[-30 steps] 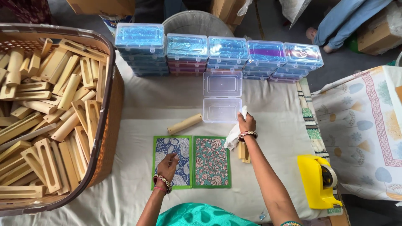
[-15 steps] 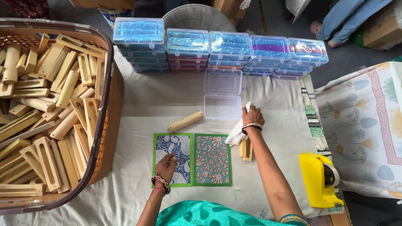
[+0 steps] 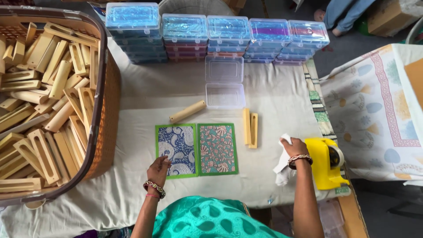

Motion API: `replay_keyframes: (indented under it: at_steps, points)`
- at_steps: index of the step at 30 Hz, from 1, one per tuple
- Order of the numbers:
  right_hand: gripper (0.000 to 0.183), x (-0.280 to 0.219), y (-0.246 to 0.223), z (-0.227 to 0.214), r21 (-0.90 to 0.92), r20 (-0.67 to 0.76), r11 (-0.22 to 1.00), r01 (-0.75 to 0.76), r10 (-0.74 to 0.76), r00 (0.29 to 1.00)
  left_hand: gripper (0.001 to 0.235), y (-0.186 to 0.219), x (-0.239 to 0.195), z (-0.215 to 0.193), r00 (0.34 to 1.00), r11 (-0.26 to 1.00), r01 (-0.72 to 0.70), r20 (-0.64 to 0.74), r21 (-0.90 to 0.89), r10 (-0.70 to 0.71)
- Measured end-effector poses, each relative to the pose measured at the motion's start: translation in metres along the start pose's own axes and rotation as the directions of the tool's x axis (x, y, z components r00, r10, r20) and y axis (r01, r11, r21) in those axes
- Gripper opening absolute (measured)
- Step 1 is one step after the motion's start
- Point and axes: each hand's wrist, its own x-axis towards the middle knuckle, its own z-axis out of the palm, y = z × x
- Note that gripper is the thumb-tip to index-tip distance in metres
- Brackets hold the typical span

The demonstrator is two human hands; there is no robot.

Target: The person wipes a clear plastic container with a white cloth, then takes purple metallic foil sheets from a basket, wraps a foil sheet around a wooden handle piece on the table, and presses and rolls the wrapped handle with both hands to smooth the foil around it.

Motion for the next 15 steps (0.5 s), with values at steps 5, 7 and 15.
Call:
replay_keyframes:
  at_steps: [5, 7, 15]
  points:
    - [0.059, -0.041, -0.009, 0.046, -0.221, -0.016, 0.972, -0.084, 0.082, 0.996, 0.032, -0.008, -0.007, 0.007, 0.998, 0.995, 0.001, 0.058, -0.098, 0.005]
    - [0.069, -0.05, -0.018, 0.063, -0.267, -0.078, 0.964, -0.011, -0.01, 0.997, 0.033, -0.005, -0.011, 0.007, 0.998, 0.994, 0.004, 0.064, -0.112, 0.003]
    - [0.042, -0.043, -0.089, 0.109, -0.03, -0.45, 0.926, 0.376, -0.349, 0.822, 0.032, -0.015, -0.024, -0.008, 0.999, 0.993, -0.041, 0.013, -0.107, 0.043]
